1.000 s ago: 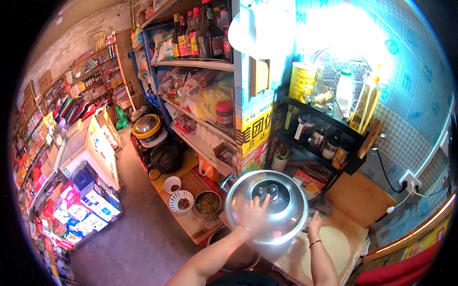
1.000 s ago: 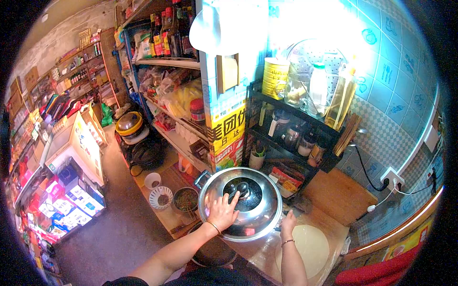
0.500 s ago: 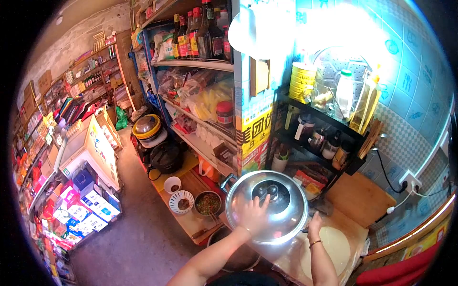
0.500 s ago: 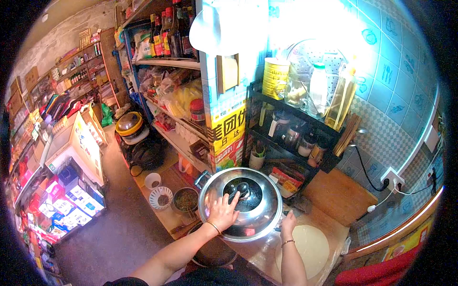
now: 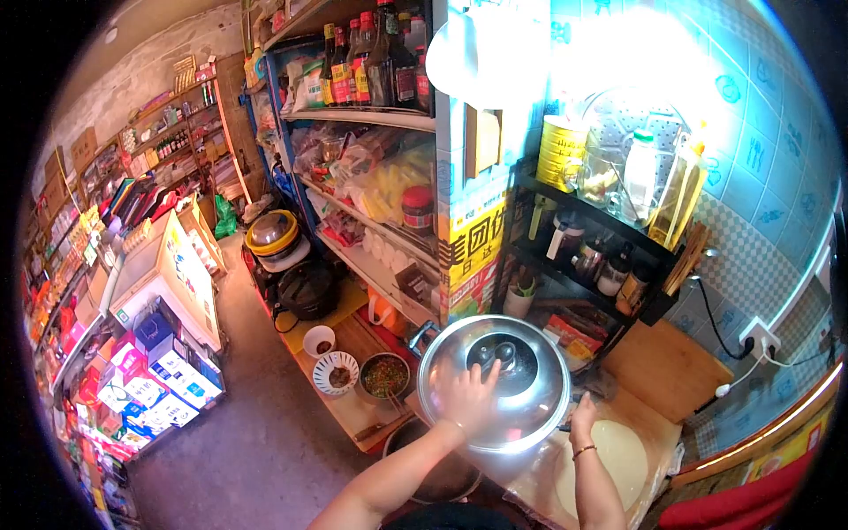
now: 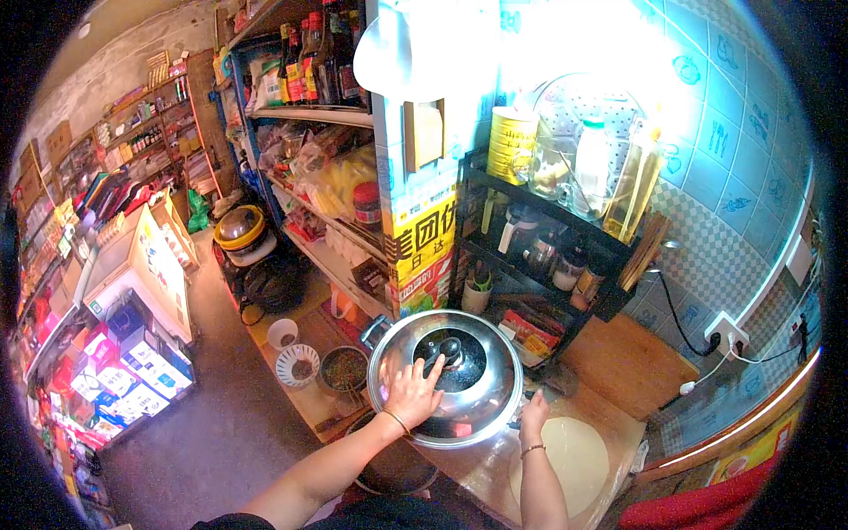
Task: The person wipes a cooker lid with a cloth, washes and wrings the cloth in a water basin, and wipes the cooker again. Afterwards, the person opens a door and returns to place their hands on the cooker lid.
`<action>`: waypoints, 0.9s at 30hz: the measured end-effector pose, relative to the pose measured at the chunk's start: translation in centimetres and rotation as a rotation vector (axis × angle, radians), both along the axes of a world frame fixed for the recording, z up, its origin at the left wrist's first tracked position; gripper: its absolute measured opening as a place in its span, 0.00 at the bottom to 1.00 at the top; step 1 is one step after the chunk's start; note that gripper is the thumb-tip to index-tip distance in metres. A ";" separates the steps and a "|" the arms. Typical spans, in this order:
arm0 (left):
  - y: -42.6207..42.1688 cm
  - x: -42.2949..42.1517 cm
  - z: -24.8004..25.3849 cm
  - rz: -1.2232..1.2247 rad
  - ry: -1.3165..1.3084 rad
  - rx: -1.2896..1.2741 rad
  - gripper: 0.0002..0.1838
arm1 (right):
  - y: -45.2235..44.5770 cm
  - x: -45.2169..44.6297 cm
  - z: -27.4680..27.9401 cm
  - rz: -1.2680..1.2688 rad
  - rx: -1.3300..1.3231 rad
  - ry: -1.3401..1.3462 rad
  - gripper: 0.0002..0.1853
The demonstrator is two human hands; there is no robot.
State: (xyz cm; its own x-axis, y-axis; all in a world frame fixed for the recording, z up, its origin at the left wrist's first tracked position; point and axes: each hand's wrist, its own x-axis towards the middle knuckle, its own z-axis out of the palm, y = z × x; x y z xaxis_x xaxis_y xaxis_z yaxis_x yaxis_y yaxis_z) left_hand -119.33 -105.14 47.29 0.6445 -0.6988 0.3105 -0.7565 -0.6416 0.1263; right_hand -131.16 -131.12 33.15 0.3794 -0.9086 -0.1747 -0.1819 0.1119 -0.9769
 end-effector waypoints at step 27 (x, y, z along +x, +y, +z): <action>0.1 0.0 0.0 -0.010 -0.038 -0.004 0.38 | -0.2 0.1 0.0 0.002 0.008 0.036 0.25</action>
